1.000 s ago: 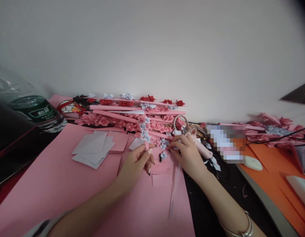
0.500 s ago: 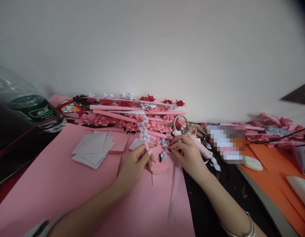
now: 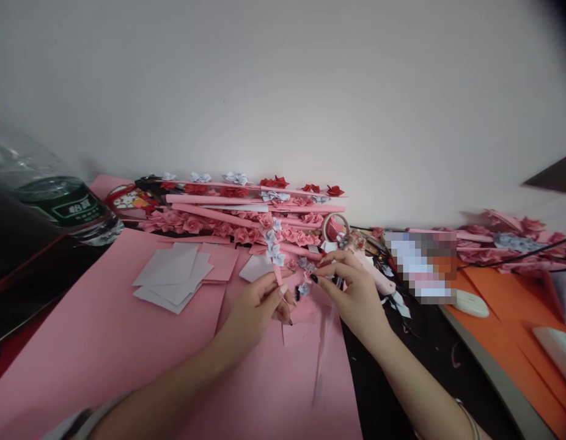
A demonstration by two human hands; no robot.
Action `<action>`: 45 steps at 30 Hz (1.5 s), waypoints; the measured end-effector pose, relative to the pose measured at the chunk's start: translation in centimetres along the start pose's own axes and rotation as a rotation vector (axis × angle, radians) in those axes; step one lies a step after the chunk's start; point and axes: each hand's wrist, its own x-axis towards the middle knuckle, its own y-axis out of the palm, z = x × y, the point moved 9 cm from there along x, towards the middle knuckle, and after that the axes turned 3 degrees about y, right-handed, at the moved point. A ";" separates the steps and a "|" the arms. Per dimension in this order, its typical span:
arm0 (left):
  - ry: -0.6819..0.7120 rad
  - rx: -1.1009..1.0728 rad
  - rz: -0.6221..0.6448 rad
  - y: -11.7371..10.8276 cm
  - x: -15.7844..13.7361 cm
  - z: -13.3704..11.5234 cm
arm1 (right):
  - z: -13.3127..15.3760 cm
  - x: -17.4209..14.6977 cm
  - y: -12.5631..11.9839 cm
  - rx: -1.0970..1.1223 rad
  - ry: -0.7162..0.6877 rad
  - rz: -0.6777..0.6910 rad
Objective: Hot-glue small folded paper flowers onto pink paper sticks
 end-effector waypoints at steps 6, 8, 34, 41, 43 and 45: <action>0.015 0.025 -0.009 -0.2 -0.1 -0.2 | -0.8 0.1 -0.2 -0.052 -0.035 -0.051; 0.012 0.024 -0.004 -0.2 -0.1 -0.2 | -0.3 0.1 -0.5 -0.140 -0.105 -0.103; 0.009 0.032 -0.013 -0.5 0.0 -0.5 | -6.8 -0.3 -9.0 -0.568 0.270 -0.325; 0.004 0.028 0.012 -0.1 0.1 -0.6 | -4.3 -0.9 -7.8 -0.086 0.148 -0.244; 0.012 0.047 0.018 0.0 0.1 -0.7 | -3.4 -0.9 -5.5 0.028 0.097 -0.048; 0.020 0.075 0.024 0.0 0.1 -0.7 | -2.5 -1.3 -2.9 0.087 0.077 0.164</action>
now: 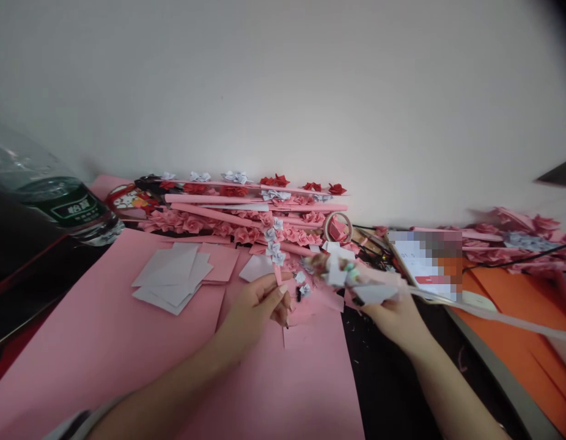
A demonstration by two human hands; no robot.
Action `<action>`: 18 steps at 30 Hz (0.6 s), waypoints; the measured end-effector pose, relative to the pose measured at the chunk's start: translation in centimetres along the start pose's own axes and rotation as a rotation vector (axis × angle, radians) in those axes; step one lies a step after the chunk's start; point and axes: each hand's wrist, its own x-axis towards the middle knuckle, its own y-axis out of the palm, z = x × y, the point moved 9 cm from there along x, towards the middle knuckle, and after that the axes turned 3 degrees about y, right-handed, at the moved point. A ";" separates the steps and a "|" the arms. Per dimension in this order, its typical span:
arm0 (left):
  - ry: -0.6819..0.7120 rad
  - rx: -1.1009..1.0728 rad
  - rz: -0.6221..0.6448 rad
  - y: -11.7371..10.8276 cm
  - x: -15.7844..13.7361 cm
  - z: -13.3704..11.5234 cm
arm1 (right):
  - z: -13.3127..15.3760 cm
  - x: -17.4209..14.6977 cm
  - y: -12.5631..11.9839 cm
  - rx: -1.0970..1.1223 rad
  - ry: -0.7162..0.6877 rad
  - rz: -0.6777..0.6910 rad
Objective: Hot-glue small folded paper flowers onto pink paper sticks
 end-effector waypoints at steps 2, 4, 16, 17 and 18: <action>0.004 0.030 0.008 0.0 0.0 0.0 | 0.5 -0.2 2.0 0.003 0.003 0.132; 0.007 0.047 0.011 0.1 -0.1 -0.1 | 0.7 -0.4 3.0 -0.026 -0.009 0.167; -0.020 0.027 0.032 0.6 -0.3 0.0 | 1.1 -0.4 3.8 -0.194 -0.115 0.186; -0.020 0.030 0.031 0.6 -0.3 0.0 | 1.1 -0.4 3.9 -0.204 -0.120 0.190; -0.020 0.032 0.032 0.6 -0.3 0.0 | 1.1 -0.4 3.9 -0.212 -0.121 0.191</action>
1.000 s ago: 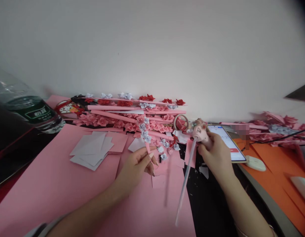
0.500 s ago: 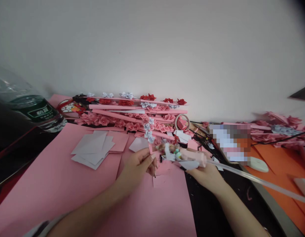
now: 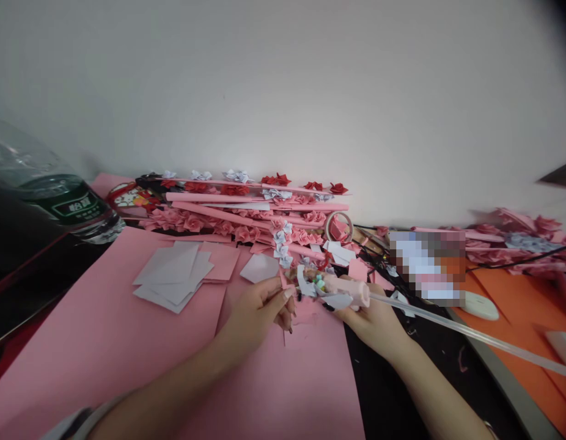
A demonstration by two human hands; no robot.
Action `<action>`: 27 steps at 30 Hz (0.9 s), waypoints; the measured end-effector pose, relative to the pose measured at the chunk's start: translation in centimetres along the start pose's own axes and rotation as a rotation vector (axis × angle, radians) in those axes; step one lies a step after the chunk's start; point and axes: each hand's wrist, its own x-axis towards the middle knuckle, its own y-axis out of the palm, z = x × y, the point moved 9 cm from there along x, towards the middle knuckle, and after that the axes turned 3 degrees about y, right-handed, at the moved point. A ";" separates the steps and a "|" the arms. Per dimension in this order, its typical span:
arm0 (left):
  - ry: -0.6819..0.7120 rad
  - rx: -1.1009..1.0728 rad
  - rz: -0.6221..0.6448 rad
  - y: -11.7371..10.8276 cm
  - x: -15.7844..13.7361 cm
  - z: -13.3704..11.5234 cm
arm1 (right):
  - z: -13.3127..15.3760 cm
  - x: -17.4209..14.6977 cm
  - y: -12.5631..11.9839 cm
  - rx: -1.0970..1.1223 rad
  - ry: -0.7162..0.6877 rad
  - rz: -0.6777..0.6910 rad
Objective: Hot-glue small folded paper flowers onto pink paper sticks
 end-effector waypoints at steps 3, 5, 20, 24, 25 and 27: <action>-0.002 -0.001 -0.003 0.0 0.0 0.0 | -0.3 -0.1 0.0 -0.024 0.017 -0.003; -0.003 -0.002 -0.006 0.0 0.0 0.0 | -0.4 -0.1 0.0 -0.029 0.026 -0.013; -0.002 -0.013 -0.003 0.0 -0.1 0.0 | -0.2 -0.1 -0.1 -0.051 0.031 -0.008; -0.003 -0.011 -0.003 0.0 -0.1 -0.2 | 0.1 0.0 -0.1 -0.014 0.005 0.010; -0.003 -0.009 -0.005 0.0 -0.1 -0.2 | 0.1 -0.1 -0.1 -0.015 0.004 0.013; -0.003 -0.005 -0.006 0.0 -0.1 -0.1 | 0.1 -0.1 -0.1 -0.023 0.009 0.021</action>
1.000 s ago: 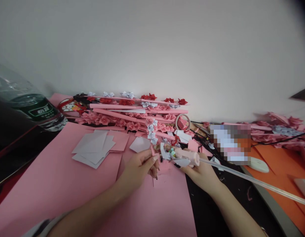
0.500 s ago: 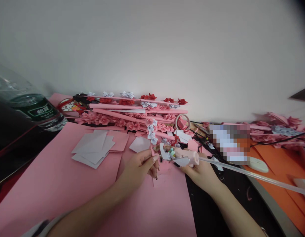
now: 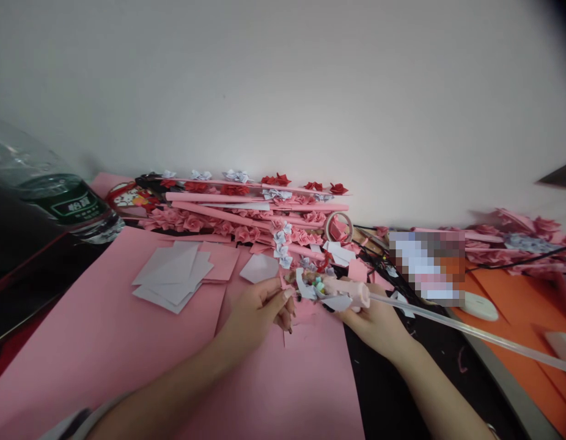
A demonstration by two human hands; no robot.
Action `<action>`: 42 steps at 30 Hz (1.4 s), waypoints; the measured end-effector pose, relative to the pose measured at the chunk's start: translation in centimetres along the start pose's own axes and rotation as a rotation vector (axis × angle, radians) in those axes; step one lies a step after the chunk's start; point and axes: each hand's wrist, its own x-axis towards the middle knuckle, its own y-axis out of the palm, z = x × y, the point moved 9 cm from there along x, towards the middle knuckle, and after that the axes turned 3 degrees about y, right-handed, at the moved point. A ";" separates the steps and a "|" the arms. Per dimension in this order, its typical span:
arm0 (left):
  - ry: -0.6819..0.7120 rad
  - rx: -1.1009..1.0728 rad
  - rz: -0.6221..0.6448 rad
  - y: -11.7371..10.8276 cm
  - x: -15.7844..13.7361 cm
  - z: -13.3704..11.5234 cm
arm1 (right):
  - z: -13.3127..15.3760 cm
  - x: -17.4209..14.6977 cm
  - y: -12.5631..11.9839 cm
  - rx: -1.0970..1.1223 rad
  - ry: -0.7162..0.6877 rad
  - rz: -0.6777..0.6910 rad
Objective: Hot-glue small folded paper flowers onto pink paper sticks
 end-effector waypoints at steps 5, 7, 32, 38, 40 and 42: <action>-0.008 0.003 0.001 0.1 0.0 0.3 | 0.0 0.0 0.0 0.003 -0.003 -0.008; -0.015 0.007 0.000 0.1 0.0 0.4 | 0.0 -0.1 0.0 -0.006 0.000 -0.010; -0.025 0.029 -0.003 0.0 -0.1 0.4 | 0.1 -0.1 0.0 0.009 0.022 0.039; -0.032 0.044 -0.011 0.0 -0.1 0.2 | 0.2 -0.2 -0.2 0.020 0.035 0.037; -0.037 0.047 -0.016 0.0 0.0 0.1 | 0.2 -0.2 0.0 0.034 0.035 0.057; -0.033 0.048 -0.018 0.0 0.0 0.1 | 0.1 -0.1 -0.1 0.041 0.041 0.051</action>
